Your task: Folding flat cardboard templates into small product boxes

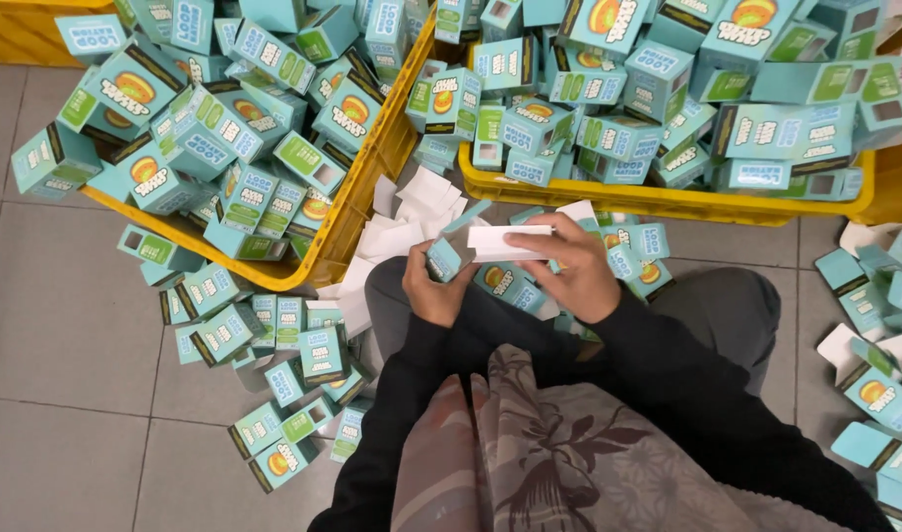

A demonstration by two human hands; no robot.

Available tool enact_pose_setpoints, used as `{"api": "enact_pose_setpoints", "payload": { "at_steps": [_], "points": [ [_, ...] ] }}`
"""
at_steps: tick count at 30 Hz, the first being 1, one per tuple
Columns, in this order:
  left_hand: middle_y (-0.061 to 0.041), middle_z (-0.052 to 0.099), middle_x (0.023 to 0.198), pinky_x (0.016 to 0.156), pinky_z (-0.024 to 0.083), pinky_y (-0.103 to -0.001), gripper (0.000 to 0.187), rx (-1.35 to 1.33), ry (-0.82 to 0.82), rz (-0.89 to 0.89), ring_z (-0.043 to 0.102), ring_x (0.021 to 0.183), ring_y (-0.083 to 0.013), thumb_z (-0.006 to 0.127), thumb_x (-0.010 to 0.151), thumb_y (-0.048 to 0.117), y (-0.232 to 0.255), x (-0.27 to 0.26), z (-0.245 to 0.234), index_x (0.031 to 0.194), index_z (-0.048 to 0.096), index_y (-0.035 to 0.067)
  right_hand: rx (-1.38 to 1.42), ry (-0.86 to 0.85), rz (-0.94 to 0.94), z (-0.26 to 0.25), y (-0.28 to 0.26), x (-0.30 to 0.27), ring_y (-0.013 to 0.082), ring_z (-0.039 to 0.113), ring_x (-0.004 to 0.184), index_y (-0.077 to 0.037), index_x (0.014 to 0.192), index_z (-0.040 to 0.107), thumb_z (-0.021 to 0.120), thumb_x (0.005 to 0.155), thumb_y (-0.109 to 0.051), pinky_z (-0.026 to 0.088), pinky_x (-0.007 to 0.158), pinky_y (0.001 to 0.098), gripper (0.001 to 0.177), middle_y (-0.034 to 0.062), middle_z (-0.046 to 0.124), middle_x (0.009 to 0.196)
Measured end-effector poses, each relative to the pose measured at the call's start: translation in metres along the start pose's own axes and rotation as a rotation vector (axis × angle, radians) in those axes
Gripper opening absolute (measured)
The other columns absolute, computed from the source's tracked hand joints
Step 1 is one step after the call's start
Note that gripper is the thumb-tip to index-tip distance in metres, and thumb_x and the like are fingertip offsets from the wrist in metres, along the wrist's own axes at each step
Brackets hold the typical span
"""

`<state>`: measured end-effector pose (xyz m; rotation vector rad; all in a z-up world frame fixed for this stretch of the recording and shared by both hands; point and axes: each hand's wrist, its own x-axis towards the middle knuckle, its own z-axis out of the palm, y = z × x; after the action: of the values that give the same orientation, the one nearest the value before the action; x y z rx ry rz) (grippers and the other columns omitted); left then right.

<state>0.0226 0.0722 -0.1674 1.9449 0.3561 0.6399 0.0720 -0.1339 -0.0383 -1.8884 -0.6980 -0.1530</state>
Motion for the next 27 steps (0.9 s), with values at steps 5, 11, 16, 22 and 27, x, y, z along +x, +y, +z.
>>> {"api": "enact_pose_setpoints", "payload": {
  "at_steps": [5, 11, 16, 22, 27],
  "points": [
    [-0.009, 0.073, 0.098, 0.085, 0.059, -0.054, 0.063, 0.004, 0.023, 0.089, 0.073, 0.099, -0.0386, 0.105, 0.059, 0.026, 0.021, 0.003, 0.006, 0.107, 0.067, 0.011, -0.154, -0.045, -0.061, 0.004, -0.012, 0.005, 0.0322, 0.064, 0.058, -0.027, 0.123, 0.08, 0.069, 0.096, -0.002, 0.053, 0.048, 0.0407, 0.038, 0.0073, 0.067, 0.107],
    [-0.001, 0.073, 0.098, 0.089, 0.06, -0.045, 0.04, 0.103, 0.125, 0.341, 0.074, 0.096, -0.0305, 0.098, 0.071, 0.019, 0.06, 0.015, 0.008, 0.097, 0.069, 0.014, -0.37, -0.336, -0.078, -0.005, -0.029, 0.015, 0.0421, 0.06, 0.057, -0.006, 0.107, 0.076, 0.059, 0.093, 0.005, 0.051, 0.047, 0.0472, 0.025, 0.0183, 0.061, 0.084],
    [0.0, 0.074, 0.099, 0.087, 0.061, -0.043, 0.03, 0.128, 0.217, 0.454, 0.073, 0.096, -0.0309, 0.092, 0.077, 0.013, 0.079, 0.031, 0.006, 0.096, 0.069, 0.015, -0.208, -0.389, -0.027, -0.013, -0.041, 0.021, 0.0502, 0.064, 0.061, -0.005, 0.104, 0.053, 0.053, 0.088, -0.002, 0.049, 0.047, 0.0581, 0.017, 0.0219, 0.066, 0.079],
    [0.001, 0.073, 0.105, 0.086, 0.062, -0.045, 0.029, 0.14, 0.267, 0.58, 0.073, 0.103, -0.0329, 0.091, 0.078, 0.012, 0.102, 0.036, 0.002, 0.096, 0.069, 0.018, -0.191, -0.024, -0.065, -0.003, -0.007, 0.006, 0.0201, 0.039, 0.033, -0.015, 0.058, 0.048, 0.057, 0.097, -0.004, 0.036, 0.039, 0.0248, 0.041, -0.005, 0.048, 0.044],
    [0.001, 0.074, 0.103, 0.078, 0.063, -0.044, 0.029, 0.131, 0.389, 0.759, 0.075, 0.1, -0.0357, 0.088, 0.08, 0.01, 0.105, 0.034, 0.01, 0.096, 0.069, 0.023, -0.655, 0.155, -0.416, 0.004, -0.012, 0.004, 0.025, 0.023, 0.042, -0.014, 0.063, 0.034, 0.056, 0.09, 0.002, 0.026, 0.045, 0.0381, 0.038, 0.0, 0.028, 0.049]
  ]
}}
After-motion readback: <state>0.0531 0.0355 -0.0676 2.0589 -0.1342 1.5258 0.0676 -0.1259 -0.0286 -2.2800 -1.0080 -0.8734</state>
